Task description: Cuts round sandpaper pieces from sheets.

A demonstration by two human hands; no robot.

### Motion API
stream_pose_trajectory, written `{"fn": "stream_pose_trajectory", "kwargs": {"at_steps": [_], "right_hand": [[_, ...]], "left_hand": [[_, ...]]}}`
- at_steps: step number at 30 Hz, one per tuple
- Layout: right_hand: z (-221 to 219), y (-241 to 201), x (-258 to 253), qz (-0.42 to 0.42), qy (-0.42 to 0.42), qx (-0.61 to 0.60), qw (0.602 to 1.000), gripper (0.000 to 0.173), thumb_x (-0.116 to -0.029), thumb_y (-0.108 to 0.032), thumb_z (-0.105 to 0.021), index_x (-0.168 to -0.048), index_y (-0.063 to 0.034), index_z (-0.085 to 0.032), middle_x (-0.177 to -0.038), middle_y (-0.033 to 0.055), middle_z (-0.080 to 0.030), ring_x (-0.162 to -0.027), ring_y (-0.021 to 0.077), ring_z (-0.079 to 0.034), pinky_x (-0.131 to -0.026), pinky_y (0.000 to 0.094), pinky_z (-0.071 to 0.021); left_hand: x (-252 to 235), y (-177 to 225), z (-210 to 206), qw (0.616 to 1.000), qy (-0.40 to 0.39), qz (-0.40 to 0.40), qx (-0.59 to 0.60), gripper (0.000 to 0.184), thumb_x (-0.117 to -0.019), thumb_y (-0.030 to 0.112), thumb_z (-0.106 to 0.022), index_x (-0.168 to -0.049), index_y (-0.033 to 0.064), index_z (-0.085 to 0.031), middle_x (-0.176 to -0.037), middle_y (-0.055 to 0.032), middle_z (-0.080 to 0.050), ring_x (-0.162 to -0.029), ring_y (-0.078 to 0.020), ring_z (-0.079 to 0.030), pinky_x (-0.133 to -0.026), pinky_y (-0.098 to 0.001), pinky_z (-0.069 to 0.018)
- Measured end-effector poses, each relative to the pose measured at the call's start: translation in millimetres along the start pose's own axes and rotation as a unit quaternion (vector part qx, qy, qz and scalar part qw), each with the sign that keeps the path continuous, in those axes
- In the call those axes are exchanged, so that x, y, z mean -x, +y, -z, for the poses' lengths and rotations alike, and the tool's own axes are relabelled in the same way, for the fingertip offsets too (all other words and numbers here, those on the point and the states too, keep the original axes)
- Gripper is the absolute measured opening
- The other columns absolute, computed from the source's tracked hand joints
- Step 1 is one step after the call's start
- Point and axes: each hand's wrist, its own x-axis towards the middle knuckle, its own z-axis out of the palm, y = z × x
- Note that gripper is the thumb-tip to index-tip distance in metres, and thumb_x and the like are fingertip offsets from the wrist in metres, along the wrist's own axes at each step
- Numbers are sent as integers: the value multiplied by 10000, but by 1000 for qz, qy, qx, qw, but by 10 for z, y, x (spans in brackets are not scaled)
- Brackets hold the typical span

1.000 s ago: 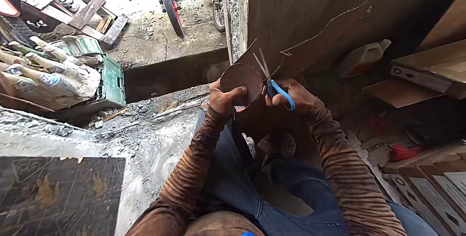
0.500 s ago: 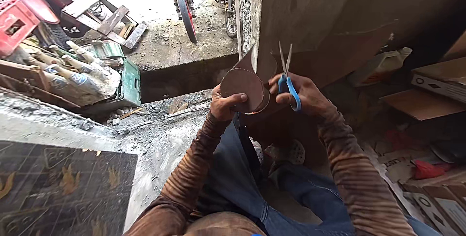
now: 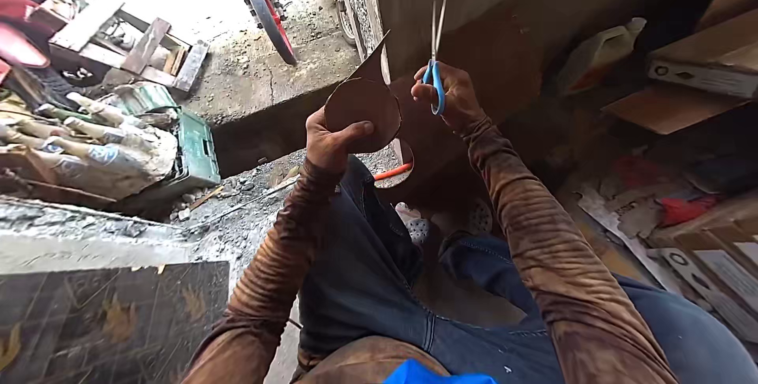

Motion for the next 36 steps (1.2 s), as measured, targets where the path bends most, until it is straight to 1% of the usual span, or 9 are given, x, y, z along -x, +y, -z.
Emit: {"fn": "stream_pose_trajectory", "kwargs": {"at_steps": [8,13,18,21,24,29,32,34,36], "right_hand": [[381,-834,552,-60,87,24,994,315,-932,-269,-762,-1085,-8,-674,-845,40,-737,-740,119,-712,-676,276,-614],[588,-1278,1021,-189,107,78,973,473,-852,-268,-838,-1201,-20,-636,-908,60,-758,-801,151,-735,-746,327,-640],[642,-1422,1300,-245,181,53,951,417,-848,-98,-818,-1211,-32,-625,-894,45,-752,-720,108,-710,-648,257,-614],[678,-1404,1272,-246,231,-4,941,449,-845,-120,-818,-1231,-6,-621,-938,71,-737,-764,156,-713,-688,332,-634],[751,-1282,1354,-239,286,12,928,434,-813,-23,-821,-1202,6,-632,-883,89,-738,-697,159,-707,-625,317,-627],[758,-792,1641,-301,302,-5,905,413,-779,13,-816,-1157,17,-650,-870,96,-735,-700,140,-698,-626,300,-612],[724,-646,1691,-255,331,-42,907,372,-791,-1,-800,-1138,-23,-667,-913,62,-722,-762,108,-679,-675,265,-591],[716,-564,1680,-225,367,-77,899,357,-810,-70,-799,-1144,-81,-672,-936,29,-708,-774,90,-665,-664,258,-583],[672,-480,1612,-209,420,-122,875,378,-819,-99,-797,-1171,-88,-660,-967,38,-692,-804,122,-668,-666,305,-597]], "left_hand": [[-150,-90,-414,992,-118,47,21,358,-765,-82,-776,-1097,17,-682,-963,-98,-758,-860,-200,-747,-789,-412,-647],[-189,-525,-691,969,-148,140,141,336,-737,-57,-789,-1051,-11,-680,-928,-128,-760,-834,-219,-750,-789,-440,-646],[-272,-496,-1017,959,-184,160,145,321,-731,-69,-779,-1033,-14,-684,-915,-122,-759,-829,-205,-748,-788,-418,-645],[-345,-597,-1229,962,-235,114,76,321,-743,-58,-785,-1050,-31,-693,-935,-117,-766,-864,-194,-751,-816,-409,-646],[-225,-764,-1368,952,-292,93,11,318,-791,-19,-785,-1095,26,-701,-948,-82,-761,-836,-166,-742,-757,-361,-640],[43,-1117,-1390,930,-330,163,-21,325,-820,1,-778,-1132,44,-698,-976,-85,-758,-847,-172,-739,-759,-366,-634],[82,-1119,-1333,908,-316,254,105,237,-974,240,-680,-1178,119,-672,-1000,-58,-737,-842,-154,-720,-737,-355,-625],[72,-1161,-1411,885,-287,309,197,474,-932,565,-640,-1221,190,-655,-1079,-50,-734,-885,-194,-733,-717,-412,-632],[79,-1236,-1502,881,-253,320,240,606,-867,639,-659,-1261,181,-618,-1152,-76,-715,-955,-254,-727,-741,-482,-632]]}}
